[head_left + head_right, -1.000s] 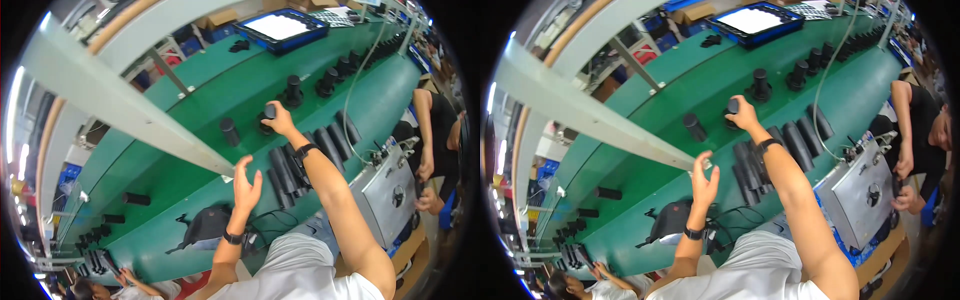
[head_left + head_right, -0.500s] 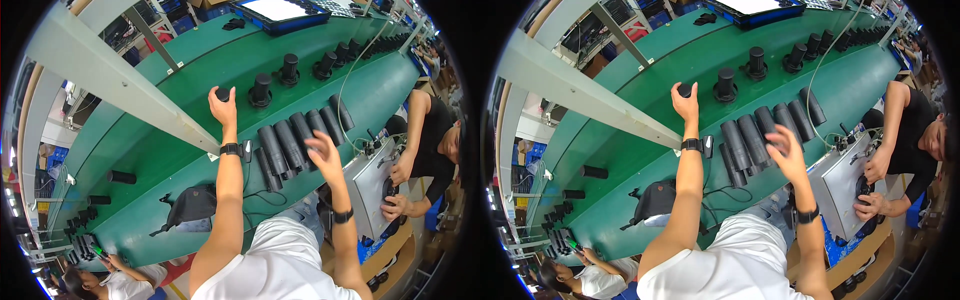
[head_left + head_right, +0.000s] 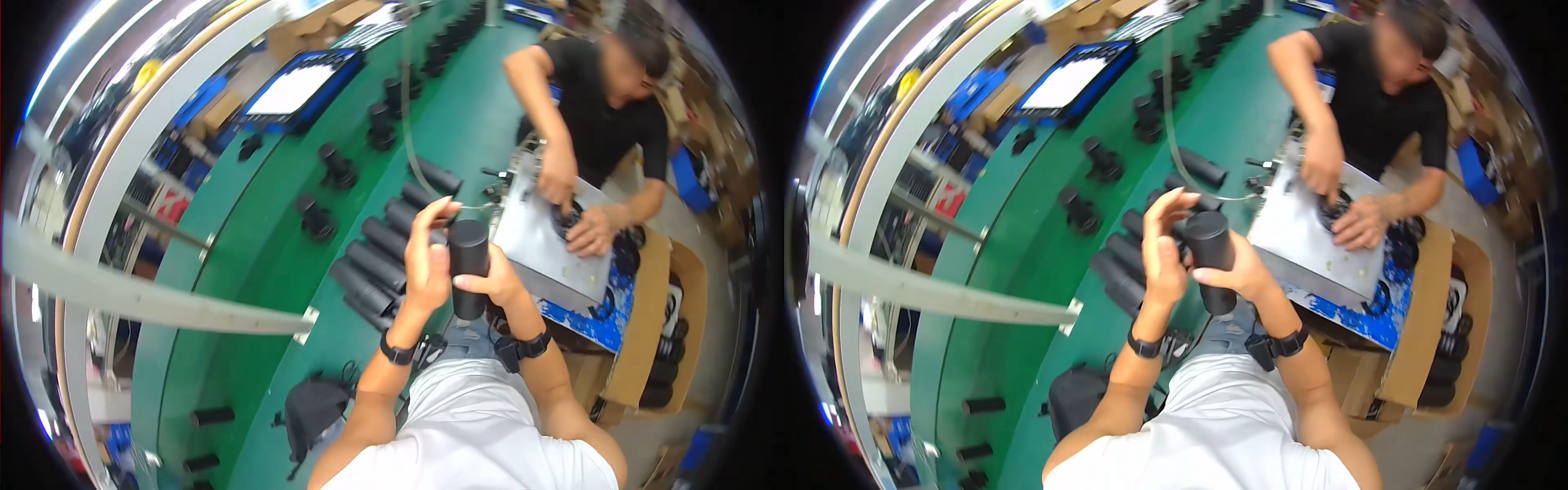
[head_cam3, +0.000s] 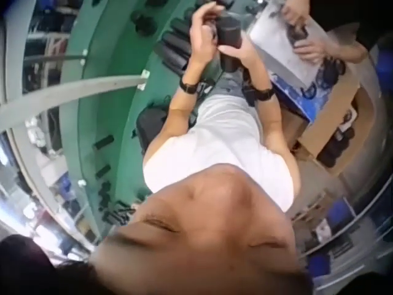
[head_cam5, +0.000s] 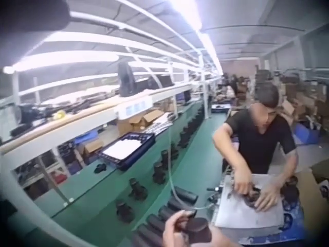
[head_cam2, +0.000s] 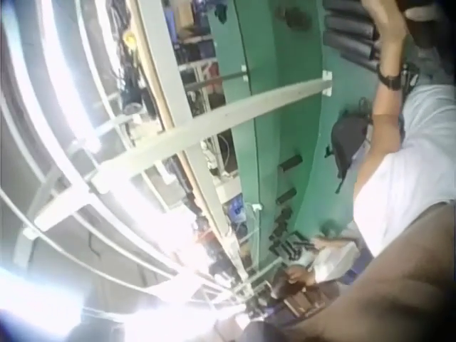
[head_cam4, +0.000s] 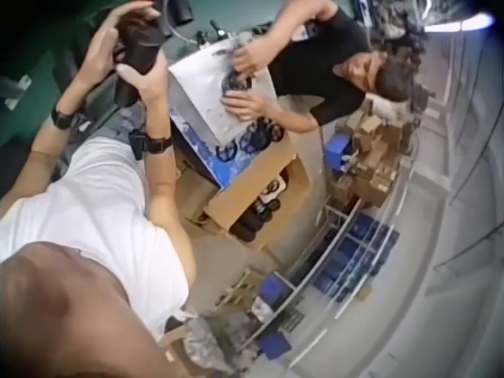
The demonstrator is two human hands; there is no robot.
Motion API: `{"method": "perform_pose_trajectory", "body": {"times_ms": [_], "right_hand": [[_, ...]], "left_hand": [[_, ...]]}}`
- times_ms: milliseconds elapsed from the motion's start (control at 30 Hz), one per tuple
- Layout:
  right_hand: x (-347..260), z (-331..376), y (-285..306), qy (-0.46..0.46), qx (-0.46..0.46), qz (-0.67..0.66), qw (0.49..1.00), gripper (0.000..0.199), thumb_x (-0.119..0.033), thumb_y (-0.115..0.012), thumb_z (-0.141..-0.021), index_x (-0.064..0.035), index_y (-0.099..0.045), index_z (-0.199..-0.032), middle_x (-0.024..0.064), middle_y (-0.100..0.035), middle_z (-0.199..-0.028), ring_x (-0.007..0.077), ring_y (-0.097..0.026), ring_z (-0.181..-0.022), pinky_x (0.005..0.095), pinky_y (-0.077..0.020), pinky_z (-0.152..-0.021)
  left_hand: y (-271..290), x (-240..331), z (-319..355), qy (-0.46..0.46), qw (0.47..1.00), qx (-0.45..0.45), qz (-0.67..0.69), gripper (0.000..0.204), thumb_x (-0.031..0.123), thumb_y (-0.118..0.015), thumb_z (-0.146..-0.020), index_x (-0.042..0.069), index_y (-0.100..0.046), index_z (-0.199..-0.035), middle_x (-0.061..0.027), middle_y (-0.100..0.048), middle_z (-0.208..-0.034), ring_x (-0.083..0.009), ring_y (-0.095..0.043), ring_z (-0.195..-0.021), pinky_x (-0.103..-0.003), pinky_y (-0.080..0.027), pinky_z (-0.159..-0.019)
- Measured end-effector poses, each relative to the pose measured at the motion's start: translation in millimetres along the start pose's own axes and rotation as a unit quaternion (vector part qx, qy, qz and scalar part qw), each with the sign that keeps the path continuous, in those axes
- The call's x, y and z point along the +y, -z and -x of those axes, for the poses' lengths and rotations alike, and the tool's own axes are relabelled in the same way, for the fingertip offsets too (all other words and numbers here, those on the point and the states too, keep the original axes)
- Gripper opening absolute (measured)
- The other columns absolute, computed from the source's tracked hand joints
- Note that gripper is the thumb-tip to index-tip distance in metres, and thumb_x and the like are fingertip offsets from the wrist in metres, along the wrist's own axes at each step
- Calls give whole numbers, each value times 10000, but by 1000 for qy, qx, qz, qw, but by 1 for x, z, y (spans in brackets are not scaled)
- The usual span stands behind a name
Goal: Assembling microphones by using a mechanical press to attach components to the microphone body.
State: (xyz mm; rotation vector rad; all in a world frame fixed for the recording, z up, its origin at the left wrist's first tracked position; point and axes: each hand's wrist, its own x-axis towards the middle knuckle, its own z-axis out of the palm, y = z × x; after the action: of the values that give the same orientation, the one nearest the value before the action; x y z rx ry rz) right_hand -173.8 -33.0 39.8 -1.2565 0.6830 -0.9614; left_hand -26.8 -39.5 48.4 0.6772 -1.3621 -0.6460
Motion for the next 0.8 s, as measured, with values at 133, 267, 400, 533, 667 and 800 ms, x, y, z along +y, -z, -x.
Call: {"method": "perform_pose_trajectory", "body": {"times_ms": [133,267,400,533,667,800], "right_hand": [[27,82,59,69,180,-199,961,681,-236,-694,-774,-1,-376,-1329,117,-569,-1026,220,-595,-896,335,-495,-796],[48,162,94,98,299,-184,931,668,-297,-685,-796,-18,-367,-1313,115,-554,-991,220,-587,-866,328,-500,-771],[51,190,94,79,343,-167,921,620,-298,-682,-791,-31,-400,-1275,115,-548,-973,219,-577,-847,326,-498,-771],[52,185,88,83,361,-158,915,572,-251,-646,-810,-20,-409,-1276,118,-542,-977,215,-562,-859,316,-480,-787],[57,181,88,71,354,-152,920,573,-241,-641,-814,-17,-403,-1285,125,-546,-993,216,-560,-870,317,-477,-795],[55,184,88,72,358,-128,922,577,-247,-637,-819,-14,-402,-1291,128,-548,-1001,217,-559,-886,320,-474,-808]], "left_hand": [[-22,-6,43,153,984,3,88,358,166,-502,-959,3,-474,-1277,-123,-571,-1209,-202,-557,-1080,-337,-421,-950],[-3,-30,98,410,889,-159,124,259,243,-519,-973,24,-572,-1101,-88,-663,-955,-168,-639,-879,-282,-488,-777],[3,-97,159,715,571,-17,404,508,489,-383,-988,41,-612,-917,-53,-617,-759,-164,-540,-635,-264,-441,-603],[-38,-135,170,717,602,-5,351,468,467,-367,-993,66,-605,-951,-44,-594,-737,-165,-529,-622,-298,-437,-577],[-86,-166,187,766,599,-33,234,539,527,-341,-978,65,-618,-983,-31,-621,-723,-153,-561,-585,-293,-435,-505],[-105,-205,210,789,593,-21,159,459,447,-352,-985,68,-611,-966,-37,-626,-738,-145,-568,-551,-286,-423,-453]]}}
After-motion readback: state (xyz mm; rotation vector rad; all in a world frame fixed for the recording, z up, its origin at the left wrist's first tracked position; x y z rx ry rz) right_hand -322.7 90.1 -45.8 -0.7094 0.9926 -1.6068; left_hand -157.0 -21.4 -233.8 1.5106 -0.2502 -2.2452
